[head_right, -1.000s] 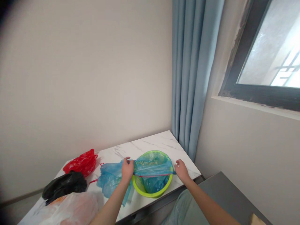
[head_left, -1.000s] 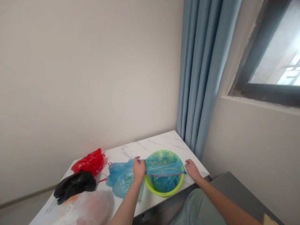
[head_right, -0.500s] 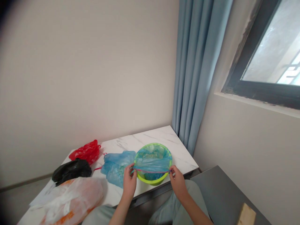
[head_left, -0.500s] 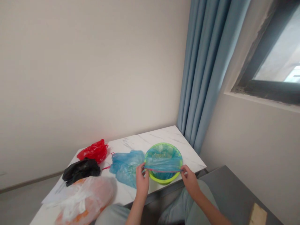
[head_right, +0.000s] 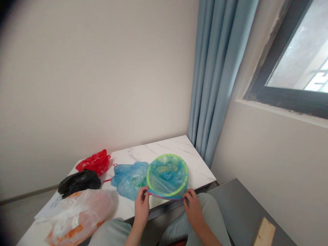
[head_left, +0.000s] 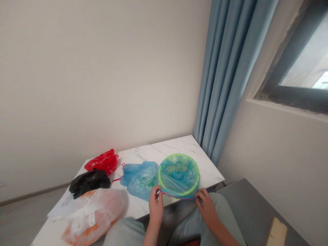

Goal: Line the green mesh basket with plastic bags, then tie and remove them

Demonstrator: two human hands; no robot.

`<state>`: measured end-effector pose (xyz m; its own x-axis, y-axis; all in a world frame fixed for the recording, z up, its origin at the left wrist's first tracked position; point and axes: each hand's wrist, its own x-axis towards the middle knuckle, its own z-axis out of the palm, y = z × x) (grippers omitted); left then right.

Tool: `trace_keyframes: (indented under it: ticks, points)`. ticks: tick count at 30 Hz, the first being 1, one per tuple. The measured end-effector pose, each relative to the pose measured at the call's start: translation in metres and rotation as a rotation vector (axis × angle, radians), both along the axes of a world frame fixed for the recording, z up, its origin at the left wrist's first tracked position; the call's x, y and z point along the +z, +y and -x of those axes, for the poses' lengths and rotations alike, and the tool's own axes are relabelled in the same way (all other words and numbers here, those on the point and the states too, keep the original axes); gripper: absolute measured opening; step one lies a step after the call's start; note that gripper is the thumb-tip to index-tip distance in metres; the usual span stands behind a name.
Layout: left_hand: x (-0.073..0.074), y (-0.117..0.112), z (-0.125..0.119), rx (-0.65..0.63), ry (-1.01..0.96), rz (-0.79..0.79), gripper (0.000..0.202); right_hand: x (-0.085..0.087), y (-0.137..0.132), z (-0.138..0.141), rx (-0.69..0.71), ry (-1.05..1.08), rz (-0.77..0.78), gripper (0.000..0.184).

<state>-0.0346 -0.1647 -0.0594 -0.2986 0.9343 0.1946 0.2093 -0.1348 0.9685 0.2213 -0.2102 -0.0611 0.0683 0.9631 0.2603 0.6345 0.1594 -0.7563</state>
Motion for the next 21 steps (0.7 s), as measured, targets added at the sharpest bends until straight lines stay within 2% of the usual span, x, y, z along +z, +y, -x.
trace_keyframes:
  ticks: [4,6,10,12,15,21]
  points:
    - [-0.015,-0.013,0.003,-0.005,0.061,0.022,0.025,-0.019,-0.004,-0.014,-0.028,0.026,0.008,0.019]
    - [-0.024,-0.017,0.005,0.015,0.046,0.063,0.032,-0.032,-0.004,-0.023,-0.071,0.065,0.033,0.022]
    - [-0.043,-0.019,0.006,0.057,-0.017,0.193,0.056,-0.055,0.005,-0.038,-0.227,0.269,0.229,0.030]
    - [-0.052,-0.018,0.004,0.034,-0.024,0.222,0.060,-0.062,0.012,-0.040,-0.237,0.398,0.328,0.033]
    - [-0.064,-0.019,-0.005,-0.085,0.002,0.212,0.058,-0.068,0.017,-0.033,-0.144,0.500,0.406,0.038]
    - [-0.081,-0.028,-0.027,-0.282,0.139,0.253,0.043,-0.075,0.007,-0.013,0.156,0.512,0.504,0.044]
